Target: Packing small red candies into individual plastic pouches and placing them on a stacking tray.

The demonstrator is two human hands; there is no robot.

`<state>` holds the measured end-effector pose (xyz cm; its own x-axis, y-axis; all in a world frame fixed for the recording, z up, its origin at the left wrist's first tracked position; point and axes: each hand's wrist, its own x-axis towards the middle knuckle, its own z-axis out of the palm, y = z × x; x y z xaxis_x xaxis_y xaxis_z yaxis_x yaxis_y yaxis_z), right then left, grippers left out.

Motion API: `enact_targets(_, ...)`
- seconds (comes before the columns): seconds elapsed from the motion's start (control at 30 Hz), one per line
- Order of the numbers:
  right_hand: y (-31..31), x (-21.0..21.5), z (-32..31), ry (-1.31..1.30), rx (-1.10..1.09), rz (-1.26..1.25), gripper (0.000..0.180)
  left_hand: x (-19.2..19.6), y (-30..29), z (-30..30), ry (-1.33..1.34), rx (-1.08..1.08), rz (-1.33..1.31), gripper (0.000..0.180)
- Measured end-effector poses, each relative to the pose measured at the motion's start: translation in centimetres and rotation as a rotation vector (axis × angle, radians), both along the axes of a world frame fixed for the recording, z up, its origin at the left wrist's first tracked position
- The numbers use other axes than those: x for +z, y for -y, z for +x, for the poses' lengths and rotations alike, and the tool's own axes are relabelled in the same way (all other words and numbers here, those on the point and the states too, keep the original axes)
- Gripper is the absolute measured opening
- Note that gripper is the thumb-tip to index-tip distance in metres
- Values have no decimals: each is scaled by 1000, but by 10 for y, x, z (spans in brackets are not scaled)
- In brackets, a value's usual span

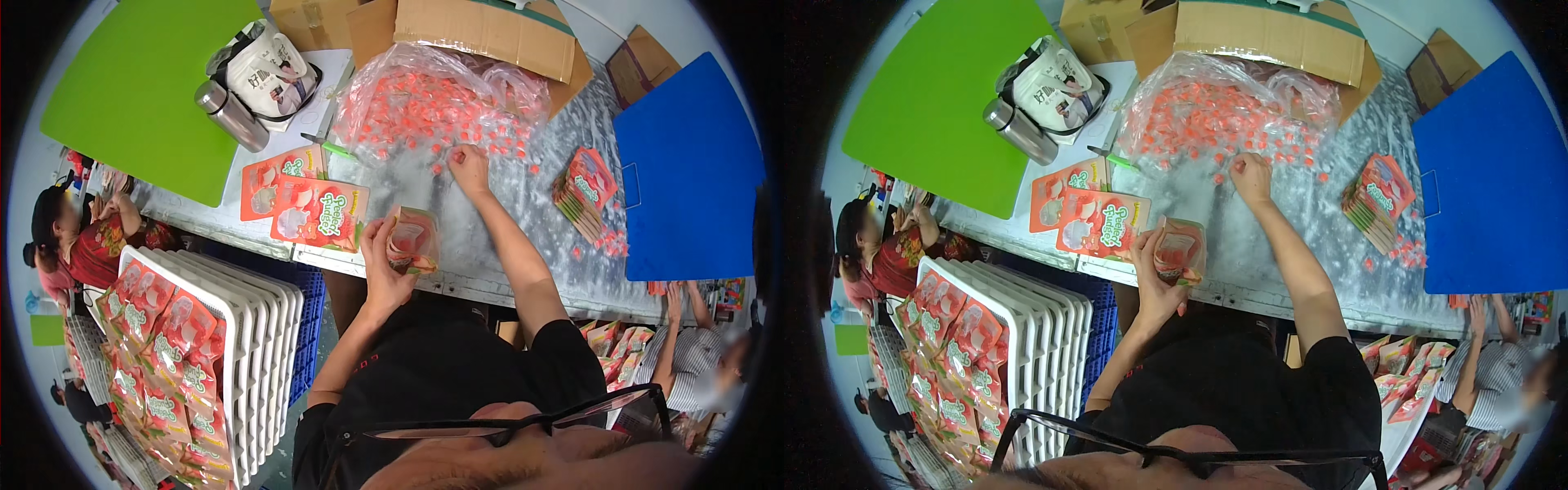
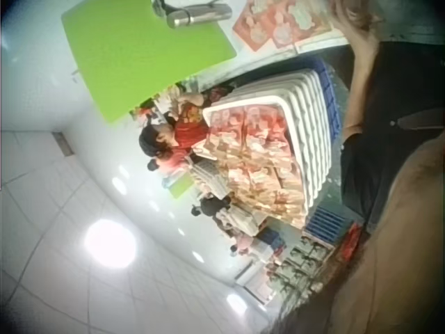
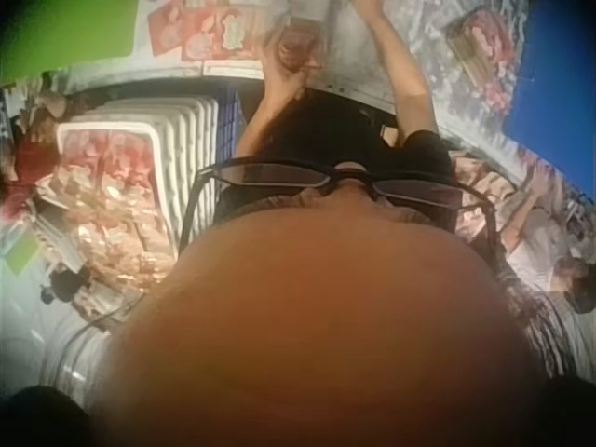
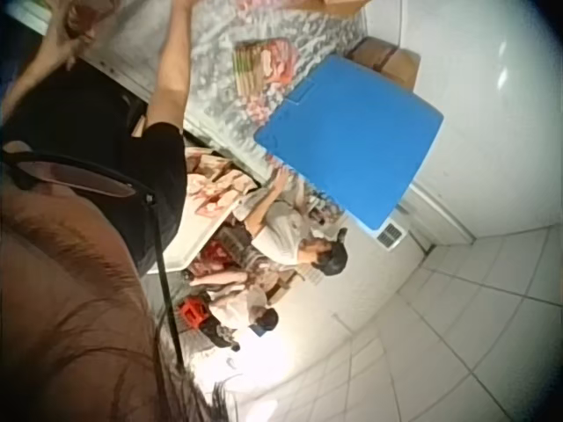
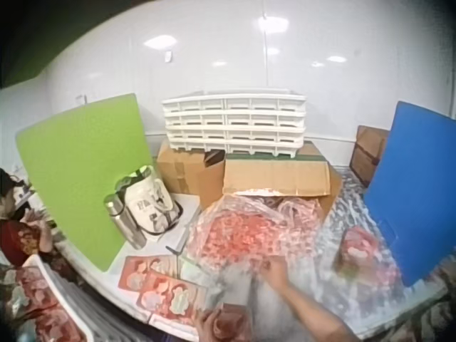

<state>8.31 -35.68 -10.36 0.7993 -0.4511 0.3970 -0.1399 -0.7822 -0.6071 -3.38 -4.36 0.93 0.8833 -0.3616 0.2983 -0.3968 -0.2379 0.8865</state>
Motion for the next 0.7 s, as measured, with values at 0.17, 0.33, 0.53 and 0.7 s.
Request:
enact_targets(0.17,-2,46,-71,295,-24,110,16,-1,6,1,43,-44,68,101)
enact_targets(0.33,53,98,-162,346,-291,44,14,-24,-3,2,45,-6,-96,101)
enact_targets(0.53,199,108,-293,337,-833,-128,26,-18,0,3,-60,-59,-89,100)
enact_targets(0.7,211,103,-289,57,-941,-562,34,-15,-2,6,28,-11,5,97)
